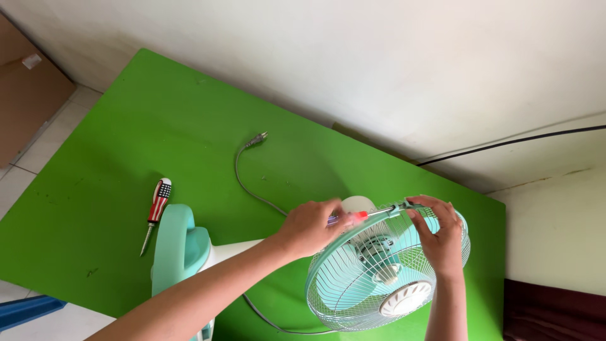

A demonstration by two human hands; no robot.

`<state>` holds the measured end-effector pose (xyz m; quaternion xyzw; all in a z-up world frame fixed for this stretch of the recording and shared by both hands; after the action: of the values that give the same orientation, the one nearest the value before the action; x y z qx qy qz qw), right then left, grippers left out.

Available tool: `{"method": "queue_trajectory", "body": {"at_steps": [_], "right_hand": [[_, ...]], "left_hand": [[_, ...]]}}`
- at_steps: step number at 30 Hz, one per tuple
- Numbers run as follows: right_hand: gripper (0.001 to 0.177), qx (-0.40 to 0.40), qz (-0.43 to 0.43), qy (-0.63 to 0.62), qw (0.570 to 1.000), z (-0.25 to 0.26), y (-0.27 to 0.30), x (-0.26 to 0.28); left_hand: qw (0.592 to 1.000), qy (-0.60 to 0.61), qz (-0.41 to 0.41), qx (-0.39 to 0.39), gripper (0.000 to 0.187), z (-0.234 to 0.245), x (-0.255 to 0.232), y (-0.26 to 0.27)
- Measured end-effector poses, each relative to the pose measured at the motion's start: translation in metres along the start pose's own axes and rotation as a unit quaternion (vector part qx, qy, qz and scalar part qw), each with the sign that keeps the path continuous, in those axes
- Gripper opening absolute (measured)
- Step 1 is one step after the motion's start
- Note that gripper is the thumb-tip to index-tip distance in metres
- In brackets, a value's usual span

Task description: The person uses a screwdriver to loosen screws on the front grill of a standing fan. They then remove the front grill and a plastic handle attached to it, leaving the fan blades exposed.

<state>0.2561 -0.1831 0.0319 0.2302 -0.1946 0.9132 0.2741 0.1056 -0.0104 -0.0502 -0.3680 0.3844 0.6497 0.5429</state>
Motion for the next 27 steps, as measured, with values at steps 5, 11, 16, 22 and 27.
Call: {"method": "queue_trajectory", "body": {"at_steps": [5, 11, 16, 22, 27], "right_hand": [[0.023, -0.002, 0.005, -0.006, 1.0, 0.001, 0.0, 0.004], [0.022, -0.015, 0.018, 0.005, 1.0, 0.002, 0.0, 0.003], [0.021, -0.022, 0.04, 0.002, 0.999, 0.002, 0.0, 0.006], [0.02, -0.023, 0.021, -0.014, 0.999, 0.001, -0.001, 0.001], [0.021, -0.025, 0.007, 0.023, 0.999, 0.001, 0.0, 0.004]], "left_hand": [[0.99, -0.006, -0.133, -0.051, 0.045, 0.015, -0.024, 0.011], [0.998, -0.051, -0.001, 0.021, 0.035, 0.001, 0.001, -0.001], [0.984, 0.074, 0.098, 0.128, 0.036, -0.021, 0.005, 0.002], [0.982, 0.175, -0.063, 0.027, 0.04, 0.001, -0.008, -0.003], [1.0, 0.025, 0.007, 0.013, 0.033, 0.001, -0.003, -0.002]]}}
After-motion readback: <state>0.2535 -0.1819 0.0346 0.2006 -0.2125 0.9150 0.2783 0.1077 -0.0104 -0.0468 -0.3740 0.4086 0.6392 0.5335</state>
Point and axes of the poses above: each hand's wrist, its own y-axis away from the middle knuckle, its own z-axis out of the back of the hand, x = y × z, the point moved 10 cm from there along -y, towards the middle knuckle, and after that the axes turned 11 degrees about x, right-handed, at the moved point
